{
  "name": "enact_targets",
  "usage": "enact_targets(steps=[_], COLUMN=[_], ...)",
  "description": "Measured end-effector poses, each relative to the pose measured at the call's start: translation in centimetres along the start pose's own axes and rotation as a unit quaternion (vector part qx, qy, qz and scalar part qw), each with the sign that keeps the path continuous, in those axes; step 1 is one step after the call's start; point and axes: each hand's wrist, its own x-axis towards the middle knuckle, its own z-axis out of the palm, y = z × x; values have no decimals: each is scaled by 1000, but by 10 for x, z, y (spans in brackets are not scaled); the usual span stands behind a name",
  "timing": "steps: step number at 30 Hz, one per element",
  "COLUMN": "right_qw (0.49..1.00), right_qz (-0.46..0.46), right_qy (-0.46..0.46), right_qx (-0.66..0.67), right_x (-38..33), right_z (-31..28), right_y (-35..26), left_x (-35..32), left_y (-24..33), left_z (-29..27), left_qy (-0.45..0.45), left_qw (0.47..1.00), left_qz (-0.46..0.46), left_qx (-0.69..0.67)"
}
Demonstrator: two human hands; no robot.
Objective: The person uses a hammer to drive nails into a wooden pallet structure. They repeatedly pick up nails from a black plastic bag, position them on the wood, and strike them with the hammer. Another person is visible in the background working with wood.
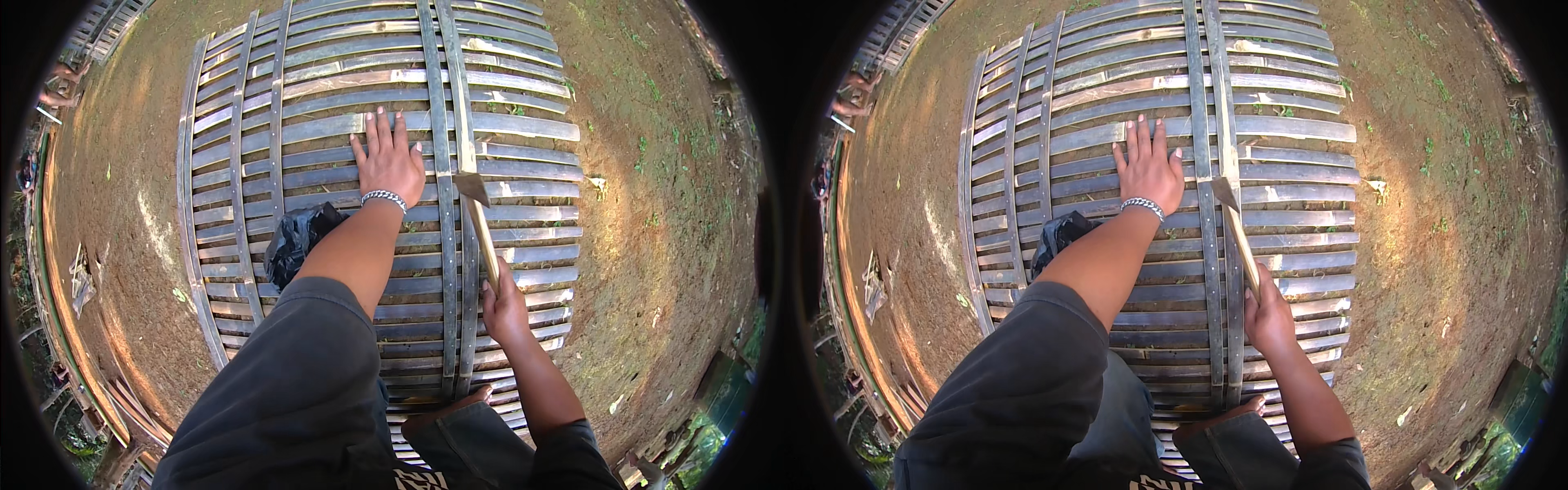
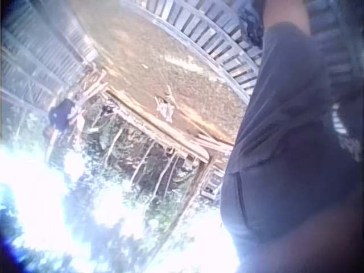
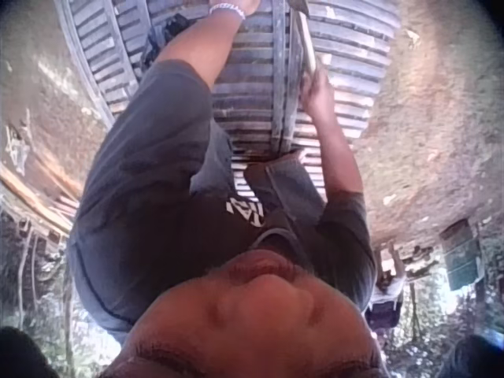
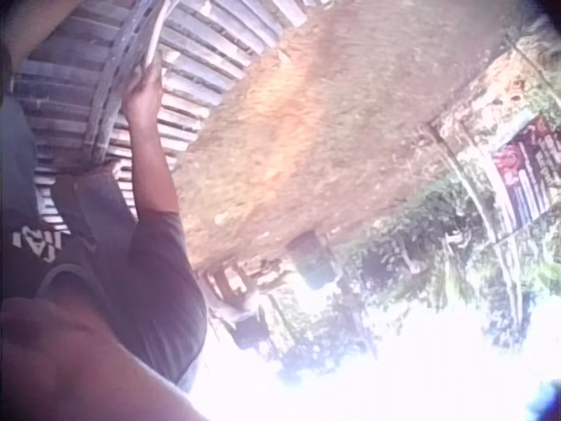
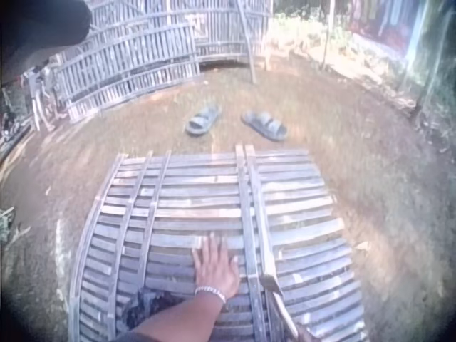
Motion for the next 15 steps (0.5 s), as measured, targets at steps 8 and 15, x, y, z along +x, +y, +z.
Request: enact_targets(steps=[8,15], right_qw=[985,993], right_qz=[-80,7], right_qy=[99,56], right_qx=[118,106], right_x=[-7,-1], right_z=[5,-4], right_y=[12,-7], left_x=[4,4], left_y=[-1,-6], left_z=[0,-1], left_qy=[0,14], left_qw=[1000,1000], left_qz=[-1,3], left_qx=[2,5])
